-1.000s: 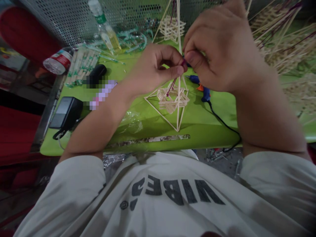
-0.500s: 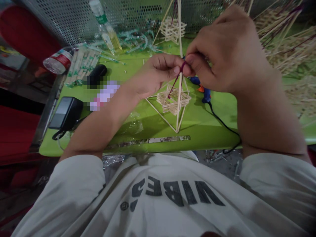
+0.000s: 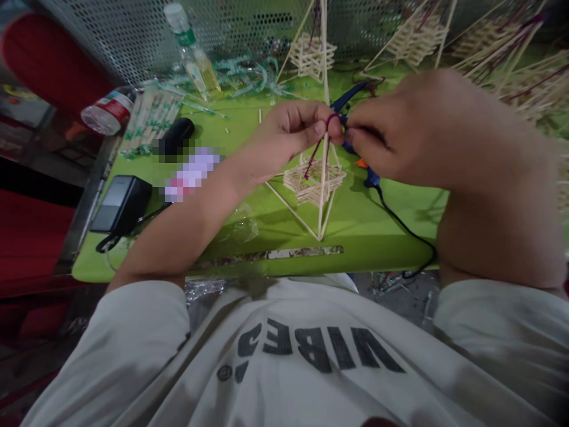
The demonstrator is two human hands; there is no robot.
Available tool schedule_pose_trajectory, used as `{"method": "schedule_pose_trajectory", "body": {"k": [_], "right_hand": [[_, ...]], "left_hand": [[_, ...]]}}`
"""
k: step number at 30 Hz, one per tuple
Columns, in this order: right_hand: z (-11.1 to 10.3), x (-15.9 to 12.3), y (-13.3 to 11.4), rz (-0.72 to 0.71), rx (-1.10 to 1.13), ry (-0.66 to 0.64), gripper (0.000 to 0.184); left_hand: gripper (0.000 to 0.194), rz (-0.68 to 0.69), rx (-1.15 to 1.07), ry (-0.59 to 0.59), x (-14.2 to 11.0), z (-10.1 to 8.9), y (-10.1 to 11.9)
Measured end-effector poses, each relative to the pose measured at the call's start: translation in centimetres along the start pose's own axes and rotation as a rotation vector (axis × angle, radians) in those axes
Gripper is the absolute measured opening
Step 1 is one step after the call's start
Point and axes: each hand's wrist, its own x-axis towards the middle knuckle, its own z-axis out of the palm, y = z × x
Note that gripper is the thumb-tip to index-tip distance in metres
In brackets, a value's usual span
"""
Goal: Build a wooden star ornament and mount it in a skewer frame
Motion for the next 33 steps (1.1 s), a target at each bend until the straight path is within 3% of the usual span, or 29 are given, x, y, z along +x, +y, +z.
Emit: {"method": "schedule_pose_trajectory", "body": {"k": [6,10,16,21,24,28,33], "right_hand": [[0.3,-1.7,-2.0,0.025,-0.145,-0.034,0.067],[0.2,-1.9,-3.2,0.041,-0.164,-0.080,0.081],[-0.8,-1.2,-4.1,0.116,-0.041,-0.098,0.087],[-1.2,-1.0,-3.5,0.148,-0.074,-0.084,0.082],[-1.4,-1.0,-3.0,0.136,-0.109,-0.082,0.075],[-1.8,-0.9,-2.8,0.107,-0.224,-0.074,0.075],[-1.9,-0.7,-3.1,0.088,-0.243,-0.042,0.068]], "left_hand": [[0.052,0.015,0.011,0.049,-0.1,0.5,-0.1],[0.050,-0.045,-0.043,0.096,-0.1,0.6,-0.2],[0.046,-0.093,-0.079,0.120,-1.0,1.6,0.9],[0.060,-0.050,0.019,0.156,-1.0,2.0,2.4],[0.059,0.005,0.119,0.096,-0.8,1.5,2.9],[0.039,0.201,0.352,0.105,-0.6,1.1,3.3],[0.024,0.339,0.615,0.143,-1.0,2.3,4.5]]}}
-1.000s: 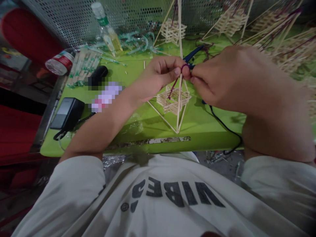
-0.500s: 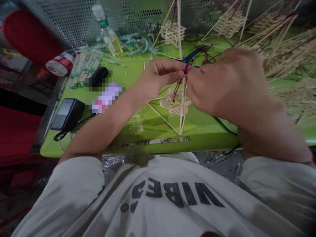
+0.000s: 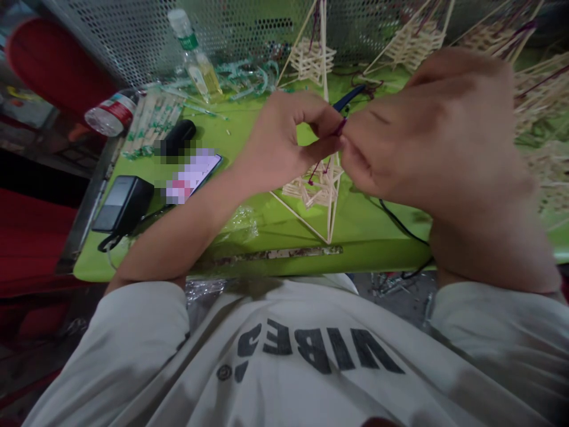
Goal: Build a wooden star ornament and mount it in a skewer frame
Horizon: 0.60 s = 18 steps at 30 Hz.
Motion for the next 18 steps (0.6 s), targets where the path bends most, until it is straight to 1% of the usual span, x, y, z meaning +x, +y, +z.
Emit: {"method": "schedule_pose_trajectory", "body": {"k": [2,4,7,9,12,15,17,18], "right_hand": [[0.2,0.0,0.0,-0.004,0.034,0.013,0.067],[0.5,-0.1,0.3,-0.003,0.082,0.031,0.064],[0.9,-0.2,1.5,-0.028,0.195,0.080,0.057],[1.1,-0.2,2.6,-0.085,0.374,0.133,0.050],[1.6,0.0,4.2,-0.138,0.632,0.218,0.035],[2.2,0.5,4.9,-0.141,0.678,0.222,0.033],[2.6,0.8,5.0,-0.152,0.668,0.222,0.036],[2.8,0.9,5.0,-0.153,0.653,0.249,0.040]], "left_hand": [[0.019,0.021,0.083,-0.008,-0.1,0.1,0.6],[0.018,0.028,0.165,-0.025,-0.2,0.1,0.8],[0.029,0.036,0.223,-0.025,-0.3,0.1,0.9],[0.037,0.035,0.203,-0.027,-0.3,0.1,1.2],[0.034,-0.018,0.164,-0.019,-0.4,0.0,1.8],[0.033,-0.075,0.132,0.005,-0.4,-0.2,1.8],[0.041,-0.030,0.098,0.019,-0.3,-0.1,1.1],[0.045,0.005,0.078,0.030,-0.3,-0.1,0.6]]}}
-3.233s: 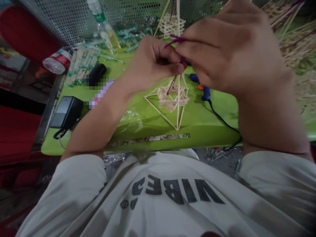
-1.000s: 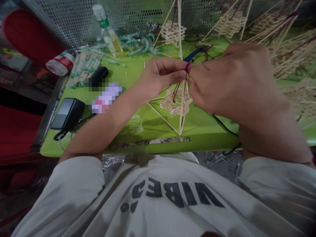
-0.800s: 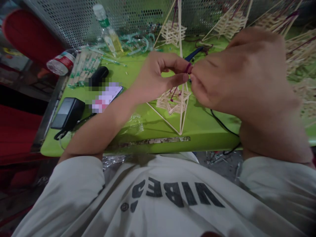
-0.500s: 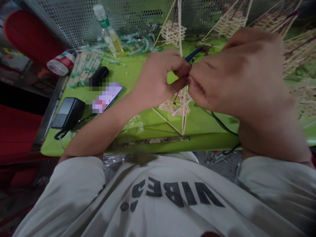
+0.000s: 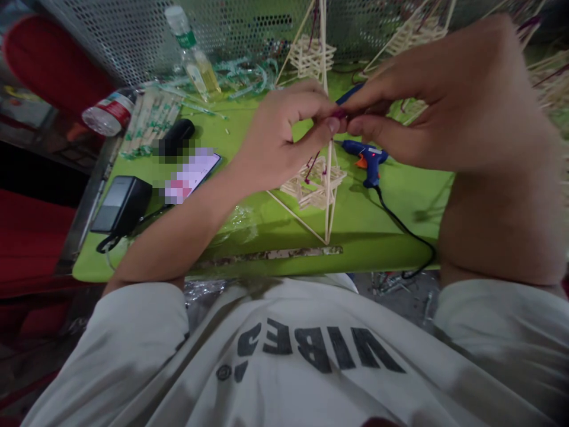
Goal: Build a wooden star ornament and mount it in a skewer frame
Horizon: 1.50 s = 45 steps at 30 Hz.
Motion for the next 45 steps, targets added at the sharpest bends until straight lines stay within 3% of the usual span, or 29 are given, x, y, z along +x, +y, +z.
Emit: {"method": "schedule_pose_trajectory", "body": {"k": [3,7,9,18,25,28,33,38,45], "right_hand": [[0.4,-0.1,0.1,-0.063,-0.048,0.061,0.049],[0.4,-0.3,-0.2,-0.065,-0.025,0.078,0.030],[0.5,-0.4,-0.6,-0.050,-0.064,0.075,0.029],[0.7,-0.6,-1.5,0.000,-0.431,-0.105,0.054],[1.7,0.2,-1.3,-0.059,-0.403,-0.072,0.038],[1.9,0.2,-1.5,-0.038,-0.377,-0.049,0.033],[2.1,0.3,-1.5,0.035,-0.277,0.002,0.030],[1.6,-0.1,-1.5,0.044,-0.210,0.006,0.031],[1.9,0.0,-0.7,0.009,-0.334,0.007,0.038]], "left_hand": [[0.052,0.084,-0.058,0.043,0.2,0.3,-1.2],[0.042,0.030,-0.060,0.010,0.4,0.1,-1.2],[0.044,0.016,-0.037,-0.007,0.4,-0.1,-0.7],[0.039,-0.032,-0.013,-0.035,0.0,0.0,0.8],[0.051,-0.149,-0.055,-0.050,0.5,0.3,0.7],[0.055,-0.105,-0.089,-0.008,0.4,0.7,0.4],[0.043,-0.064,-0.083,0.102,-0.5,1.5,0.5],[0.055,0.030,-0.069,0.206,-0.8,2.3,-0.5],[0.056,0.185,-0.019,0.262,-0.5,2.4,-2.7]]}}
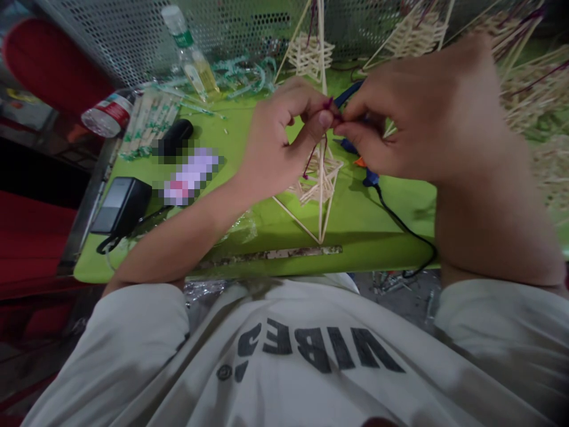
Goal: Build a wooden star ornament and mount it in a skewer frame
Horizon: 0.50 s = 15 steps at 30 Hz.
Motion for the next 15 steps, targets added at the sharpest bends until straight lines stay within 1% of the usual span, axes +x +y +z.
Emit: {"method": "schedule_pose_trajectory", "body": {"k": [1,3,5,6,7,9,11,13,15], "right_hand": [[0.4,0.2,0.3,-0.016,0.001,0.033,0.033],[1.3,0.6,1.0,-0.071,0.036,0.144,0.022],[2.3,0.9,1.7,-0.154,0.099,0.257,0.018],[2.7,1.1,1.8,-0.186,0.126,0.300,0.018],[3.1,1.1,1.8,-0.206,0.148,0.334,0.019],[3.8,1.1,1.5,-0.219,0.203,0.432,0.021],[4.4,1.0,0.9,-0.181,0.256,0.529,0.019],[4.9,1.0,0.2,-0.132,0.288,0.613,0.016],[5.3,1.0,-0.3,-0.091,0.317,0.637,0.027]], "left_hand": [[0.056,0.044,0.007,0.022,0.1,0.1,-0.2],[0.057,0.159,0.030,0.058,0.2,0.3,-0.6],[0.055,0.295,0.077,0.109,0.3,0.5,-0.8],[0.053,0.324,0.113,0.130,0.2,0.6,-0.8],[0.050,0.316,0.152,0.133,0.1,0.7,-0.6],[0.043,0.243,0.216,0.137,-0.2,0.6,-0.1],[0.039,0.162,0.253,0.116,-0.6,0.5,0.5],[0.040,0.142,0.271,0.118,-0.8,0.5,0.9],[0.048,0.130,0.296,0.121,-0.9,0.5,0.9]]}}
